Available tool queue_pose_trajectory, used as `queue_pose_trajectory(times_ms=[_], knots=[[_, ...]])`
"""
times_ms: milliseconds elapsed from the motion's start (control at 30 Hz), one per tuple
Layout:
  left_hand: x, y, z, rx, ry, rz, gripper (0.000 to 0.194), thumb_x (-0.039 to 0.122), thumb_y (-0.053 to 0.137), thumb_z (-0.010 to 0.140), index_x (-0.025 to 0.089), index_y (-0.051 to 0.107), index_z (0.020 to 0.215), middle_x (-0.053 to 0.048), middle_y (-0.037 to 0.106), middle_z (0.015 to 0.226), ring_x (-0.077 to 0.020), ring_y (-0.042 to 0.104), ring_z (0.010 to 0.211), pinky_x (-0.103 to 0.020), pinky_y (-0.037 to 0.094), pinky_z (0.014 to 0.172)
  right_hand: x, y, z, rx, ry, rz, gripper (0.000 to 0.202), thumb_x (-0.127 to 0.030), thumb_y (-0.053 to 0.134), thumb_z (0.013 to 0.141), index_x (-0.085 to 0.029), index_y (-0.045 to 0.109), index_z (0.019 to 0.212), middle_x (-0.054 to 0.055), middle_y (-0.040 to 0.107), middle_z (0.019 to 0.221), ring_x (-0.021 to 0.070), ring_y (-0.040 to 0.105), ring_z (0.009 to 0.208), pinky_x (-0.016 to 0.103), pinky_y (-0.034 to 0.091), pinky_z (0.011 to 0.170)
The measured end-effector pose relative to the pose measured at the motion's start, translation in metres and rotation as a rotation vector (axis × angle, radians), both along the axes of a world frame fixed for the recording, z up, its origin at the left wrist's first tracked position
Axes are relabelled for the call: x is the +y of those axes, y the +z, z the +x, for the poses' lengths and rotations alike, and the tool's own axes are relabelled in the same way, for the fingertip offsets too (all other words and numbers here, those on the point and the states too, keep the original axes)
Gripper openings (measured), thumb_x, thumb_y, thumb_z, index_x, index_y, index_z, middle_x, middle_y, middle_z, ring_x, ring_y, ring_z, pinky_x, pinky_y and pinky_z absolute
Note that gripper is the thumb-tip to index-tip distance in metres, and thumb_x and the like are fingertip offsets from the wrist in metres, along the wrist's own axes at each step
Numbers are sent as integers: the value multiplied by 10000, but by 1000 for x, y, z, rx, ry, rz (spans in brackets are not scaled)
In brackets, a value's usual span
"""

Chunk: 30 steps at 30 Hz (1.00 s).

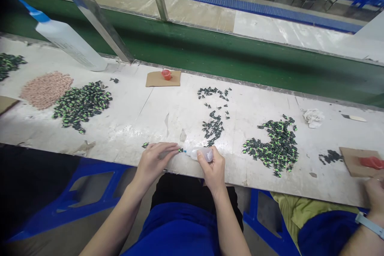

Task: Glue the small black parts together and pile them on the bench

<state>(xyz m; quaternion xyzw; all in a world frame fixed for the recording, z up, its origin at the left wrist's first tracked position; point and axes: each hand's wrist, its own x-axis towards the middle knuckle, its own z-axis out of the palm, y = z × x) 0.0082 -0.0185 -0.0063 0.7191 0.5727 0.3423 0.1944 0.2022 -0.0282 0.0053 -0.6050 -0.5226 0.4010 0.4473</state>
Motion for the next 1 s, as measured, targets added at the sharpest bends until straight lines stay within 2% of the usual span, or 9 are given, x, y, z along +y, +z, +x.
queue_pose_trajectory(times_ms=[233,367,467,567,667,733,833,900,1000], knots=[[0,0,1,10,17,1,88,269,620,878,233,697,902,-10,778,893,-206,723,840,-366,439,771,0,-2,0,11,-20,4,305,-414,587,812,-207,451,634,-66,382,547,101,366,515,230,312,491],[0,1,0,-1,5,-27,98,274,619,874,241,696,923,-12,776,906,-211,718,860,-373,452,786,-1,-4,3,66,-91,26,308,-426,600,802,-204,471,634,-59,419,553,106,395,519,232,332,489],[0,1,0,-24,-15,-38,114,279,613,876,243,693,948,-18,773,923,-222,713,883,-380,472,798,2,-4,4,168,-175,76,262,-432,633,775,-198,526,725,-29,531,629,132,505,568,255,411,534],[-1,-1,-1,-32,-28,-33,134,285,610,877,247,693,975,-30,766,941,-231,701,904,-394,493,814,9,-2,-4,193,-163,140,290,-379,720,704,-216,505,809,31,652,794,194,642,755,320,506,684],[0,-5,0,-35,-50,16,158,283,617,869,248,692,1003,-56,743,1009,-245,664,961,-415,509,845,20,1,-23,153,-56,168,338,-330,744,689,-238,461,849,107,709,1038,247,664,1005,392,519,846],[0,-7,1,-23,-59,57,150,269,611,869,249,697,991,-68,718,1054,-254,629,999,-430,509,867,29,1,-37,105,20,125,343,-313,737,707,-246,451,884,113,716,1091,249,671,1027,419,519,881],[-1,-10,3,13,-43,96,123,247,589,876,244,707,910,-73,687,1055,-258,592,1012,-439,502,881,38,-4,-49,-40,72,90,331,-270,743,706,-239,480,904,102,725,1051,249,683,975,432,527,878],[-1,-11,4,11,-33,102,127,243,576,882,238,703,877,-71,680,1029,-255,579,1006,-433,501,882,38,-7,-47,-148,69,131,350,-272,758,703,-219,533,965,121,701,1066,260,660,993,437,524,882],[-2,-10,5,-30,-35,82,126,251,568,886,236,692,873,-64,689,971,-248,579,976,-423,508,862,29,-7,-25,-293,14,247,381,-348,737,754,-206,608,1083,132,676,1080,289,579,1059,454,511,869]])
